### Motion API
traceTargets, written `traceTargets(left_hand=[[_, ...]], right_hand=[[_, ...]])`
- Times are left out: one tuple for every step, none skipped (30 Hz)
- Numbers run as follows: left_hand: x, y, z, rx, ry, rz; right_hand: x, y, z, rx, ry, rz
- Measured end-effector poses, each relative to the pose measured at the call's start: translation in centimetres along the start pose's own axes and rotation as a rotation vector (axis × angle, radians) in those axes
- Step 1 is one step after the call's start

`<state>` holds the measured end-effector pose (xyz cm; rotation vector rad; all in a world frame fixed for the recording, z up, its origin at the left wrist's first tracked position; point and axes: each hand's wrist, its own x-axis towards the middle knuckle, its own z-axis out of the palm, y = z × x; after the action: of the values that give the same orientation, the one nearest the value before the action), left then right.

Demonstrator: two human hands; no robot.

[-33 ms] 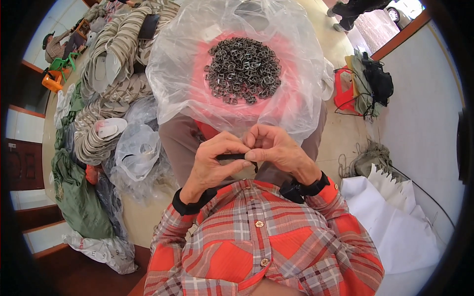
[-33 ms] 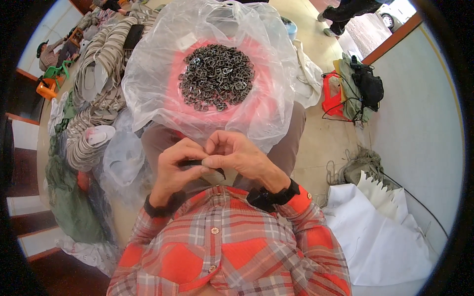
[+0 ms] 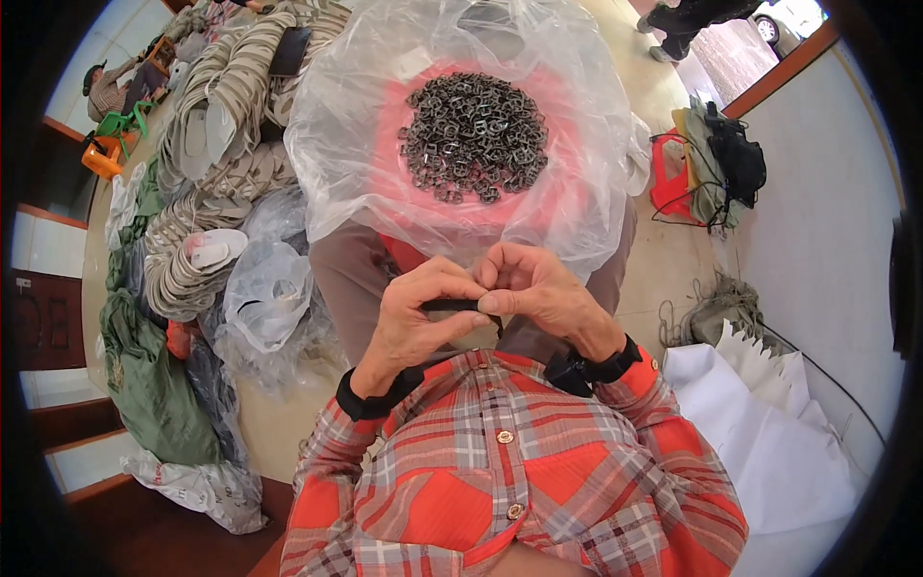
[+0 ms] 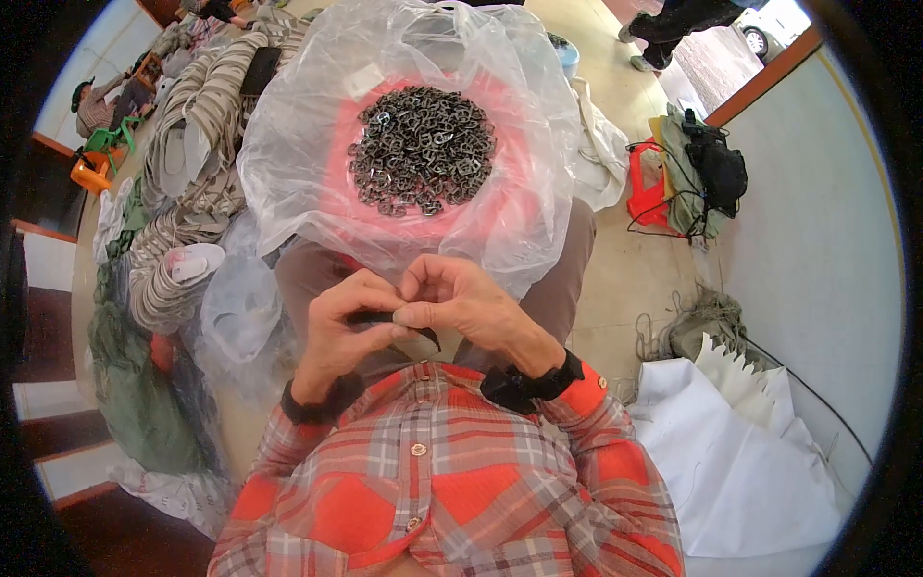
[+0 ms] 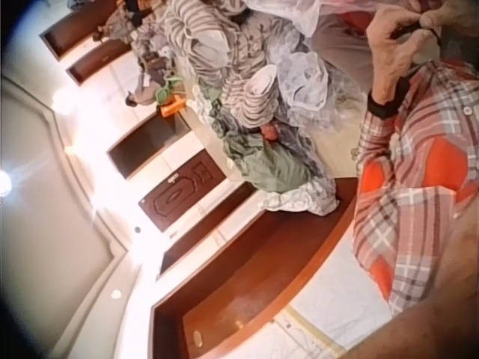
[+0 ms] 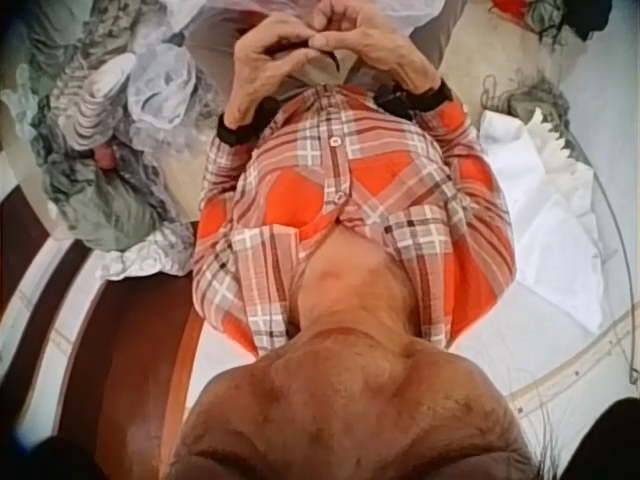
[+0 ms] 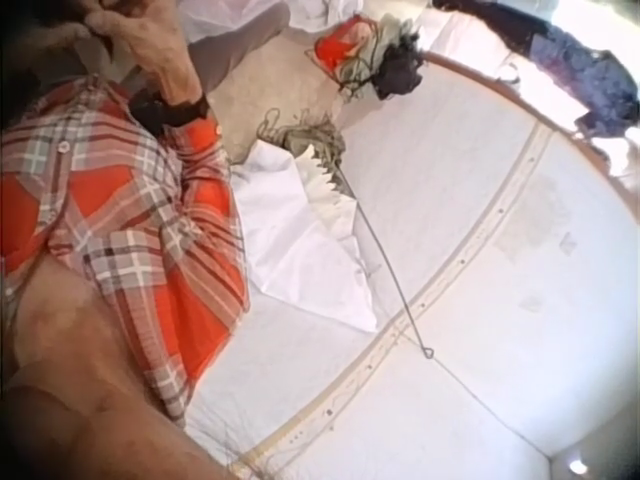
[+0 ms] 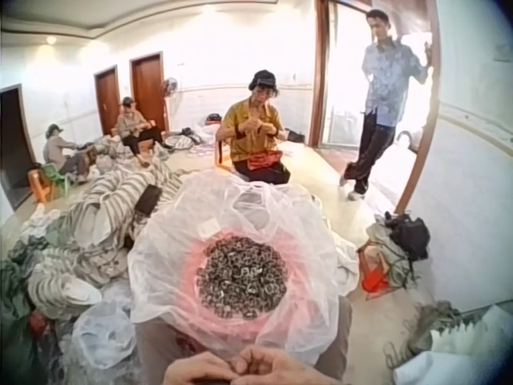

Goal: The recorder is assembling small black shoe components, likely eyelets or decorative straps, by hand.

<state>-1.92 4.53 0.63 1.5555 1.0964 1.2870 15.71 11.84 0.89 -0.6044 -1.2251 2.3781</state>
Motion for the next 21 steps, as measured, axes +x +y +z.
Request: traceTargets(left_hand=[[-0.1, -0.3, 0.1, -0.042, 0.007, 0.005], [-0.2, -0.4, 0.3, -0.083, 0.014, 0.009], [-0.3, -0.4, 0.4, -0.084, 0.015, 0.009], [-0.3, -0.4, 0.5, -0.116, 0.031, -0.02], [-0.4, -0.4, 0.6, -0.148, 0.049, -0.049], [-0.5, -0.2, 0.6, -0.149, 0.05, -0.048], [-0.7, 0.2, 0.7, -0.206, 0.066, -0.144], [-0.8, 0.4, 0.7, -0.263, 0.083, -0.241], [-0.9, 0.3, 0.6, -0.264, 0.087, -0.241], [-1.1, 0.0, 0.4, -0.238, 0.064, -0.218], [-1.3, -0.2, 0.2, -0.212, 0.043, -0.195], [-1.5, 0.3, -0.2, -0.208, 0.061, -0.196], [-1.7, 1.1, -0.7, -0.156, 0.067, -0.203], [-2.0, 1.6, -1.2, -0.103, 0.076, -0.212], [-2.3, 1.7, -1.7, -0.105, 0.099, -0.214], [-2.7, 1.7, -2.1, -0.041, 0.113, -0.196], [-3.4, 1.6, -2.6, 0.024, 0.129, -0.18], [-4.3, 1.5, -2.8, 0.02, 0.16, -0.188], [-5.2, 1.3, -2.9, -0.183, 0.258, -0.251], [-6.1, 1.2, -3.0, -0.389, 0.354, -0.308], [-6.8, 1.0, -3.2, -0.395, 0.38, -0.304]], right_hand=[[0.0, 0.2, 0.1, 0.0, -0.002, 0.002], [-0.1, 0.4, 0.4, -0.036, 0.051, -0.027], [-0.1, 0.6, 0.5, -0.071, 0.106, -0.057], [-0.1, 0.3, 0.4, -0.072, 0.104, -0.055], [-0.2, -0.2, 0.3, -0.126, 0.059, 0.046], [-0.4, -0.6, 0.1, -0.181, 0.015, 0.145], [-0.4, -0.6, -0.2, -0.184, 0.014, 0.147], [-0.5, -0.6, -0.4, -0.227, -0.023, 0.144], [-0.5, -0.5, -0.4, -0.269, -0.06, 0.141], [-0.3, -0.3, -0.3, -0.271, -0.064, 0.146], [-0.1, -0.2, -0.2, -0.29, -0.074, 0.138], [0.2, -0.2, 0.1, -0.31, -0.097, 0.132], [0.5, -0.1, 0.5, -0.314, -0.115, 0.14], [0.6, 0.0, 1.2, -0.353, -0.114, 0.122], [0.9, 0.4, 1.7, -0.393, -0.11, 0.107], [1.2, 0.8, 2.3, -0.398, -0.13, 0.124], [1.6, 1.3, 3.0, -0.447, -0.102, 0.139], [2.0, 1.8, 3.6, -0.5, -0.075, 0.156], [2.3, 1.9, 4.3, -0.586, -0.094, 0.14], [2.8, 2.6, 4.8, -0.596, -0.119, 0.156], [3.4, 3.3, 5.2, -0.572, -0.041, 0.133]])
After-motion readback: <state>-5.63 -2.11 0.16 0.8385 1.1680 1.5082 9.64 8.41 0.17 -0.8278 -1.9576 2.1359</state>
